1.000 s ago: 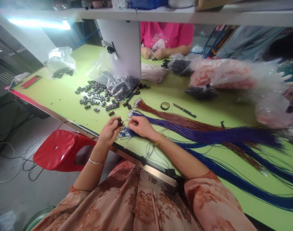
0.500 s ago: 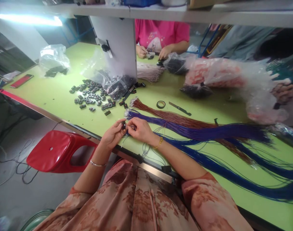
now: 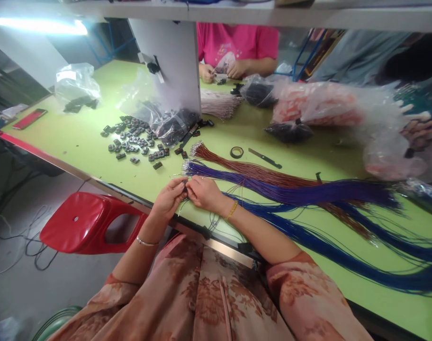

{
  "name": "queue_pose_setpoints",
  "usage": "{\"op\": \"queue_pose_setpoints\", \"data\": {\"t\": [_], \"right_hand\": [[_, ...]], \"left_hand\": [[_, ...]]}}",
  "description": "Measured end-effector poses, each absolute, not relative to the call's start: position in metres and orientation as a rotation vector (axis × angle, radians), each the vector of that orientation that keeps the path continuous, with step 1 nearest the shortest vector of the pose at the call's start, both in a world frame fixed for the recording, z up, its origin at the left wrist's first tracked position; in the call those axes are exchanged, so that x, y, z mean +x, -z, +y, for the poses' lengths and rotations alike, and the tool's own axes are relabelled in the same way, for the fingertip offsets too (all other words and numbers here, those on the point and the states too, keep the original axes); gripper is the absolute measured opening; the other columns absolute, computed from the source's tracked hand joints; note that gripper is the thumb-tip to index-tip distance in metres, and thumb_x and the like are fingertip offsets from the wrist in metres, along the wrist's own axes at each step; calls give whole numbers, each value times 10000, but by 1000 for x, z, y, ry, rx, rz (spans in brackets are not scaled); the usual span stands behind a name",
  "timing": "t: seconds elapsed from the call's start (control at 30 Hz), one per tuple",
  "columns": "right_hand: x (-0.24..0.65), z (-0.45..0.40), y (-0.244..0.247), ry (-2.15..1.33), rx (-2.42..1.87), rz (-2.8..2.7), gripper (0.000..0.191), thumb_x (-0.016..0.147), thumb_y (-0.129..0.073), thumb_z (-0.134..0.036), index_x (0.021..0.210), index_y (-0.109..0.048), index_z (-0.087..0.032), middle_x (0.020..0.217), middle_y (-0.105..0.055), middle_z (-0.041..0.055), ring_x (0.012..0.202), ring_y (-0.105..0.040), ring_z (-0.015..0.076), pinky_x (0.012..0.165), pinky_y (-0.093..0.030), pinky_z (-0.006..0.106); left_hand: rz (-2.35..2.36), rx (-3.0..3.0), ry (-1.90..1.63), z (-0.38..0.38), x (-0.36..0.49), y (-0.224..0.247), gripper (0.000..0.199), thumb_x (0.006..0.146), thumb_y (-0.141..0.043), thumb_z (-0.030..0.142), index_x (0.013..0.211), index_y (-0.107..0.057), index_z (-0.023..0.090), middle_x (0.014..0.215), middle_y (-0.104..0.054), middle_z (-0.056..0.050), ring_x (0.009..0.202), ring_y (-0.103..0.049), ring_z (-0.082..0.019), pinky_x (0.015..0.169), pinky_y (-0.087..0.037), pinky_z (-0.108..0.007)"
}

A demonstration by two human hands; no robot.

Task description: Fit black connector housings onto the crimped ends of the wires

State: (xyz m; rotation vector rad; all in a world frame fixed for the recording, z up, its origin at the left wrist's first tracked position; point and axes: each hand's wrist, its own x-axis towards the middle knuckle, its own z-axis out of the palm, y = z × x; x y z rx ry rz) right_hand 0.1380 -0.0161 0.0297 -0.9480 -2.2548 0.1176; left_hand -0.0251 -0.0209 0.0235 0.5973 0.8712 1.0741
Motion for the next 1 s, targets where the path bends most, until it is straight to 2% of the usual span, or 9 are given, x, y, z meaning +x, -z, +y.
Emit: {"op": "queue_pose_setpoints", "data": {"t": [0.2,0.4,0.57,0.67,0.73,0.83,1.0], "right_hand": [[136,-18,-23,-366,-1057,-2207,116,879,-445,-205,810,-534,-178,712,-567,34,657,-481,148,614,-347,262],[128,-25,-19,-293,-1184,-2271,139,857,-457,-223,774,-552,-165,733,-601,69,642,-474,162,599,-320,282],[149,7,-33,-503,-1274,-2186,222,912,-420,-260,830,-607,-173,823,-651,47,721,-542,146,657,-360,254],[165,37,-35,-407,-1593,-2104,180,873,-496,-282,897,-639,-177,910,-663,66,771,-560,168,681,-362,266],[171,52,-31,-408,-1707,-2170,140,835,-541,-273,851,-646,-182,910,-669,69,797,-567,184,678,-357,272],[174,60,-22,-444,-1713,-2227,138,843,-521,-252,801,-633,-183,890,-681,65,799,-569,187,676,-352,274],[181,56,-25,-326,-1664,-2191,136,852,-479,-194,832,-609,-160,862,-672,101,725,-541,185,627,-326,282]], "left_hand": [[936,606,-1145,-24,-23,-19,333,613,-823,240,906,-690,150,732,-663,-3,619,-604,-62,612,-508,-165],[1020,666,-1178,-28,-20,-15,364,581,-837,259,887,-677,145,693,-657,6,576,-574,-60,568,-487,-172],[1011,684,-1141,-24,-23,-19,381,603,-827,279,927,-672,151,757,-682,-17,660,-631,-89,626,-514,-194],[987,714,-1142,-21,-25,-22,396,620,-819,306,950,-669,147,767,-689,-28,683,-643,-95,632,-510,-188],[980,712,-1127,-20,-25,-22,397,623,-819,306,954,-668,145,775,-694,-32,689,-645,-95,639,-509,-186],[979,682,-1103,-21,-25,-20,386,626,-820,286,953,-668,148,783,-695,-27,694,-647,-94,656,-514,-191],[970,660,-1106,-22,-27,-19,354,641,-811,265,946,-676,147,772,-687,-26,692,-644,-96,667,-515,-199]]}}
